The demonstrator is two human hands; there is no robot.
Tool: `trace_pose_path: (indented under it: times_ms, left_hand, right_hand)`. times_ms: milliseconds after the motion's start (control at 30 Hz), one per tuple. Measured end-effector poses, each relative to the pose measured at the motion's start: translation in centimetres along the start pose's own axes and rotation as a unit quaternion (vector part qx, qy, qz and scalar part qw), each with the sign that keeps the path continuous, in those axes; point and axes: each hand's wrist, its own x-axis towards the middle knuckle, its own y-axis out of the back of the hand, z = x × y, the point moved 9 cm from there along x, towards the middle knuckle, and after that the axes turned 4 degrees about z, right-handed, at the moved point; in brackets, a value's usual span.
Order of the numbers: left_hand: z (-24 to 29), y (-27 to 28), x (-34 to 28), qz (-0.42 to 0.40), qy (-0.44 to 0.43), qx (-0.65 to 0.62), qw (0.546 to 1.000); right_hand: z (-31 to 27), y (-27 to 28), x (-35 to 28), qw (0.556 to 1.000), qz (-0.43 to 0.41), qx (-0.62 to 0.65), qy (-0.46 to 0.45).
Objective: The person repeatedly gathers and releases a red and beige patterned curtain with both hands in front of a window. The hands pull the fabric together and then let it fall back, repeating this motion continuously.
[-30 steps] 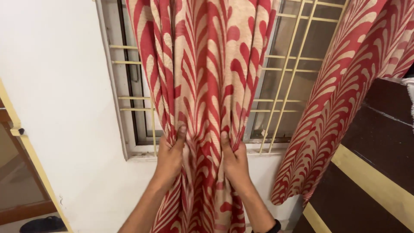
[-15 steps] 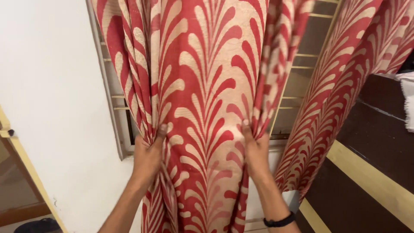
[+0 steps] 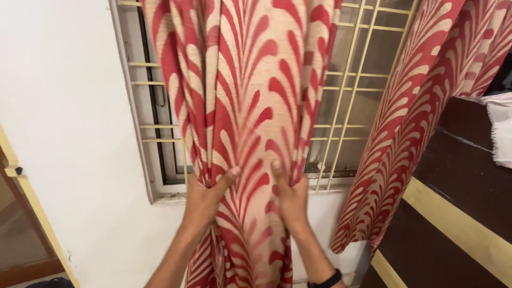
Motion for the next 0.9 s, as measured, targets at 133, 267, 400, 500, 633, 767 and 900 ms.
trace_pose_path:
  times_ms: [133, 267, 400, 500, 633, 767, 900]
  left_hand:
    - [-1.4, 2.2, 0.3, 0.024, 0.046, 0.037, 0.998]
    - [-1.5, 2.9, 0.6, 0.042, 0.004, -0.004, 0.999]
    - [-2.9, 2.5, 1.1, 0.050, -0.052, -0.036, 0.997]
    - [-6.6, 3.2, 2.1, 0.090, -0.037, -0.026, 0.995]
    - [-3.3, 1.9, 1.2, 0.089, -0.056, -0.077, 0.991]
    - [-2.1, 3.0, 0.6, 0.094, -0.001, -0.094, 0.991]
    - [0.4, 3.7, 0.8, 0.074, -0.042, 0.051, 0.995]
  right_hand:
    - [-7.0, 2.6, -2.0, 0.989, -0.008, 0.136, 0.055]
    - [-6.6, 5.1, -1.1, 0.984, 0.021, 0.062, 0.165]
    - [-5.5, 4.6, -0.8, 0.993, 0.046, 0.052, 0.098]
    - [-5.1, 3.2, -1.4, 0.994, 0.041, 0.036, 0.099]
    - [-6.0, 1.3, -2.4, 0.993, 0.016, 0.044, 0.107]
    - [-4.5, 2.2, -1.0, 0.992, 0.028, 0.072, 0.102]
    - [-2.1, 4.1, 0.3, 0.998, 0.059, 0.003, 0.003]
